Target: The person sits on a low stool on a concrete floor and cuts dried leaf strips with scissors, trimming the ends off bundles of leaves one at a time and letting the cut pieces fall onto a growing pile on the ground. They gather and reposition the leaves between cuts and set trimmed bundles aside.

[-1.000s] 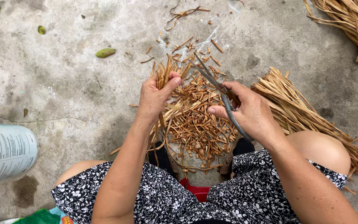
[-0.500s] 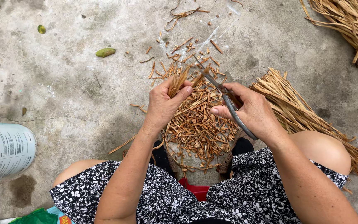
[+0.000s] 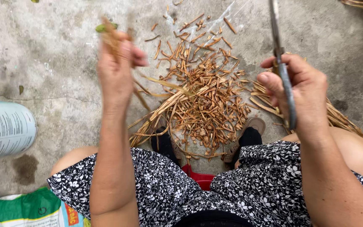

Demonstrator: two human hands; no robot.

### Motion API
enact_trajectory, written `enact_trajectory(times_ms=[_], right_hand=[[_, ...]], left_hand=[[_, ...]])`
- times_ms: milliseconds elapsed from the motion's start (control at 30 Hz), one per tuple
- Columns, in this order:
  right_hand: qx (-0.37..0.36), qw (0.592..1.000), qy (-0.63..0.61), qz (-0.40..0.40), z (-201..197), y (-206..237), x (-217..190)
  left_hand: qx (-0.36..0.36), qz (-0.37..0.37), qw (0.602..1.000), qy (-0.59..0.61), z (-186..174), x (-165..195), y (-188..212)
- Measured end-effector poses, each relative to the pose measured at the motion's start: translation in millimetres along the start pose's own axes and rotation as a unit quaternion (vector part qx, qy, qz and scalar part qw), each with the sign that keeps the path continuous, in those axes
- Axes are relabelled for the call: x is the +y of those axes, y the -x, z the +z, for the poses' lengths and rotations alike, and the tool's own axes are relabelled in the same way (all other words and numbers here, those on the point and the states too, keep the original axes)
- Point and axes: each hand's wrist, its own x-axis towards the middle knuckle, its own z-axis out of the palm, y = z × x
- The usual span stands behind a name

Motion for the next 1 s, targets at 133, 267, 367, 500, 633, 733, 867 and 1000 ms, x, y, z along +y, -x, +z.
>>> enact_trajectory(times_ms=[133, 267, 367, 500, 633, 733, 867, 1000], right_hand=[[-0.002, 0.999, -0.028, -0.024, -2.8, 2.8, -4.5], [-0.018, 0.999, -0.003, -0.032, 1.0, 3.1, -5.4], [-0.028, 0.999, 0.008, -0.023, 7.7, 1.9, -5.9], [-0.027, 0.999, 0.023, -0.011, 15.9, -1.4, -7.5], [-0.028, 0.999, 0.013, 0.009, 16.3, -5.6, -6.0], [-0.029, 0.999, 0.015, 0.016, 16.3, -9.8, -0.1], [-0.029, 0.998, 0.041, 0.029, 15.3, -15.7, 5.0], [-0.025, 0.997, 0.065, 0.024, 15.7, -17.7, 5.6]], left_hand=[[0.197, 0.210, 0.907, -0.309, -44.4, 10.0, -3.1], [0.193, 0.190, 0.867, -0.418, -57.3, -32.9, -19.2], [0.069, 0.064, 0.887, -0.451, -33.8, -110.8, -27.1], [-0.096, -0.278, 0.853, -0.432, -3.2, -203.6, 9.0], [-0.129, -0.396, 0.789, -0.451, 11.7, -242.5, 52.4], [-0.137, -0.376, 0.775, -0.489, 33.1, -251.2, 62.1], [-0.216, -0.340, 0.738, -0.542, 56.1, -256.6, 63.0], [-0.265, -0.344, 0.706, -0.560, 71.6, -262.6, 63.2]])
